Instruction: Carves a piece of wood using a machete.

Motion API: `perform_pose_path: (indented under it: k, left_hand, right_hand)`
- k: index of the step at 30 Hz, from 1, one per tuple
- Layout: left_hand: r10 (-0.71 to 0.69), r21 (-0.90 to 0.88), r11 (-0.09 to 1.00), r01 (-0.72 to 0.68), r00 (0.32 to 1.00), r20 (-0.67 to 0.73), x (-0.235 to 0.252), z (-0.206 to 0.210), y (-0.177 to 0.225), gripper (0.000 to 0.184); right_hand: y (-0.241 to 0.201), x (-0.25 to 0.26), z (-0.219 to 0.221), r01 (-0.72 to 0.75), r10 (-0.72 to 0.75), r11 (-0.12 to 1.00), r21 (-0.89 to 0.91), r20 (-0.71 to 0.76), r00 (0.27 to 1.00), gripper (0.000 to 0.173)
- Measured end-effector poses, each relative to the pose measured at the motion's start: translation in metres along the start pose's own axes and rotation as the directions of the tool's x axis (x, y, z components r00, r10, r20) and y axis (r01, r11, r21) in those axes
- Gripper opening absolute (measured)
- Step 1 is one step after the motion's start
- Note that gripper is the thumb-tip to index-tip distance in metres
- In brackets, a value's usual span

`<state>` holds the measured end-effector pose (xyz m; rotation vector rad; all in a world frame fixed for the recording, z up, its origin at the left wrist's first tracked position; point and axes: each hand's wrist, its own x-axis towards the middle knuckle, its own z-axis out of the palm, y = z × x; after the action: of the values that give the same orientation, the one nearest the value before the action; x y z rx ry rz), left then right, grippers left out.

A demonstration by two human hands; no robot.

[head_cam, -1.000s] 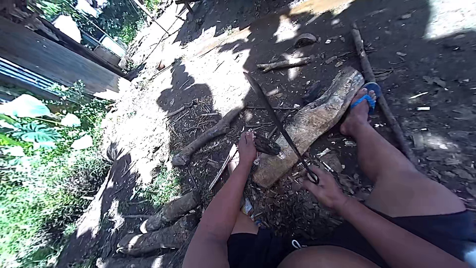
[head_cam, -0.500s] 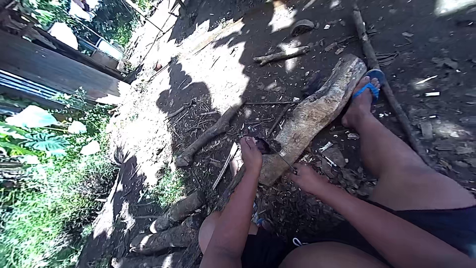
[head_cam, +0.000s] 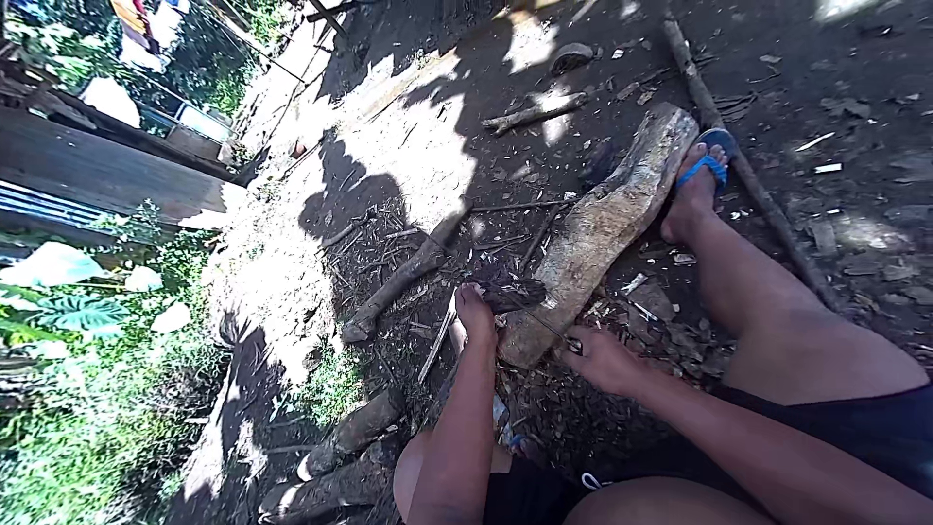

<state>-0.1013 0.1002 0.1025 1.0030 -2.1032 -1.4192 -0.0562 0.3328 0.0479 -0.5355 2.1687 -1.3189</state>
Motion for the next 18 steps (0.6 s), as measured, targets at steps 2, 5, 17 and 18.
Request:
perform_pose_path:
  k: [2,5,17,18]
  left_hand:
    - [0.049,0.036,0.998,-0.048,0.998,-0.028,-0.003,0.003,-0.003,0.041]
    - [0.127,0.123,0.985,-0.123,0.991,-0.028,-0.007,0.002,-0.01,0.043]
    - [0.086,0.077,0.993,-0.084,0.996,-0.02,-0.013,0.0,-0.006,0.04]
    - [0.102,0.068,0.993,-0.101,0.995,-0.019,-0.013,0.002,-0.005,0.038]
  right_hand:
    - [-0.032,-0.017,-0.011,0.257,-0.253,0.966,0.019,-0.123,0.96,0.036]
    - [-0.064,-0.025,-0.024,0.586,-0.552,0.81,0.018,-0.315,0.772,0.027]
    - [0.02,0.015,0.012,-0.119,0.122,0.991,-0.06,0.053,0.991,0.033]
    - [0.002,0.006,0.005,-0.026,0.028,0.999,-0.046,0.029,0.999,0.033]
